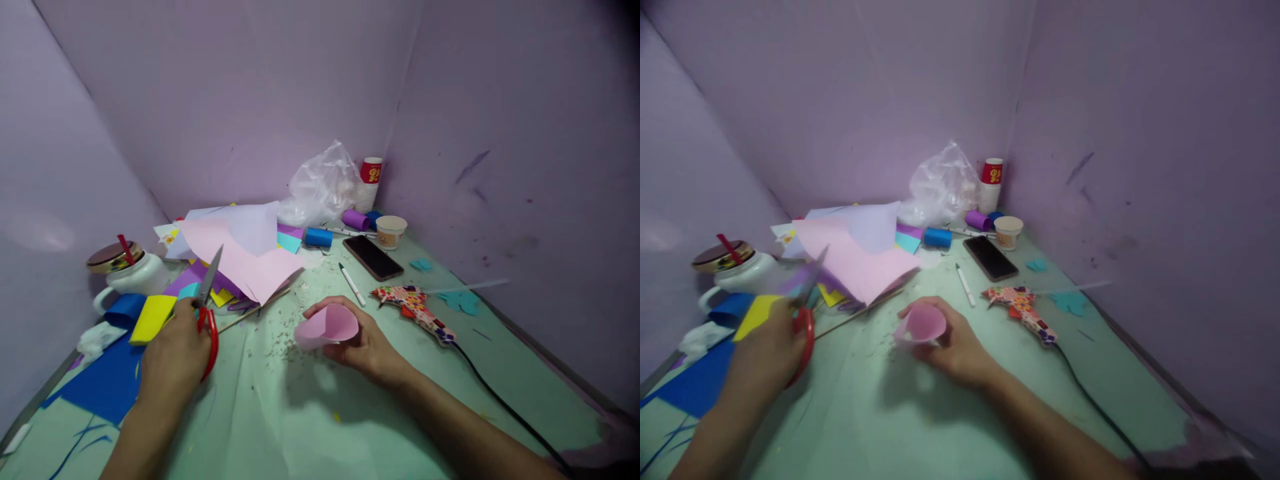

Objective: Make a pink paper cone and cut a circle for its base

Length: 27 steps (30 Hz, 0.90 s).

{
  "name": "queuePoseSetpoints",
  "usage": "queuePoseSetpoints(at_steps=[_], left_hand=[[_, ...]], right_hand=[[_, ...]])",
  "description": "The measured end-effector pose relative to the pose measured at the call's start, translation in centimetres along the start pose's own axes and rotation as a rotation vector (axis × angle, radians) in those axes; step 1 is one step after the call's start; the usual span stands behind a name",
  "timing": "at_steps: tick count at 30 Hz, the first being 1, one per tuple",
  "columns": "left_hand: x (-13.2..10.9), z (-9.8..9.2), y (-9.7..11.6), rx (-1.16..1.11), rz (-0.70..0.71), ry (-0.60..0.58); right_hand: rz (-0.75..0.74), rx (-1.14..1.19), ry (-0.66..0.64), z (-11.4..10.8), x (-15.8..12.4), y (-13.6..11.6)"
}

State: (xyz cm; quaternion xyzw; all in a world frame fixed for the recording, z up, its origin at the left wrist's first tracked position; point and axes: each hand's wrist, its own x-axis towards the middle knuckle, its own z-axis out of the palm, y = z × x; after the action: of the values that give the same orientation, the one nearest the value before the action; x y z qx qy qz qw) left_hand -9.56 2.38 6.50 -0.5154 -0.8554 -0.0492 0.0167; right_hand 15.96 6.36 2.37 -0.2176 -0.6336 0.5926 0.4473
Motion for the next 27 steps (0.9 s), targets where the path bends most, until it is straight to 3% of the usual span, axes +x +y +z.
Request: queuePoseSetpoints(at_steps=[5,9,15,17,19,21,24,27], left_hand=[[0.9,0.4,-1.3,0.048,-0.055,-0.109],[1.1,0.9,-1.3,0.057,-0.054,-0.133],[0.8,-0.1,-1.4,0.081,-0.059,-0.19],[0.3,-0.5,-1.3,0.041,-0.131,-0.132],[-0.4,-0.6,-0.7,-0.191,-0.186,0.01],[-1.6,-0.2,0.4,-0.597,-0.154,0.007],[-3.5,0.7,2.8,-1.175,-0.095,-0.372],[-4.8,1.3,4.7,-1.456,-0.144,-0.504]], right_hand=[[0.095,0.178,-0.036,-0.2,-0.2,0.7],[0.165,0.347,-0.017,-0.4,-0.1,1.4],[0.169,0.475,0.016,0.1,-0.2,1.3],[0.147,0.457,0.015,0.2,-0.2,1.2],[0.128,0.42,0.009,0.3,-0.3,1.1],[0.109,0.402,0.005,0.4,-0.3,1.2],[0.107,0.38,0.001,0.6,-0.3,1.7],[0.141,0.288,0.003,0.8,-0.2,2.2]])
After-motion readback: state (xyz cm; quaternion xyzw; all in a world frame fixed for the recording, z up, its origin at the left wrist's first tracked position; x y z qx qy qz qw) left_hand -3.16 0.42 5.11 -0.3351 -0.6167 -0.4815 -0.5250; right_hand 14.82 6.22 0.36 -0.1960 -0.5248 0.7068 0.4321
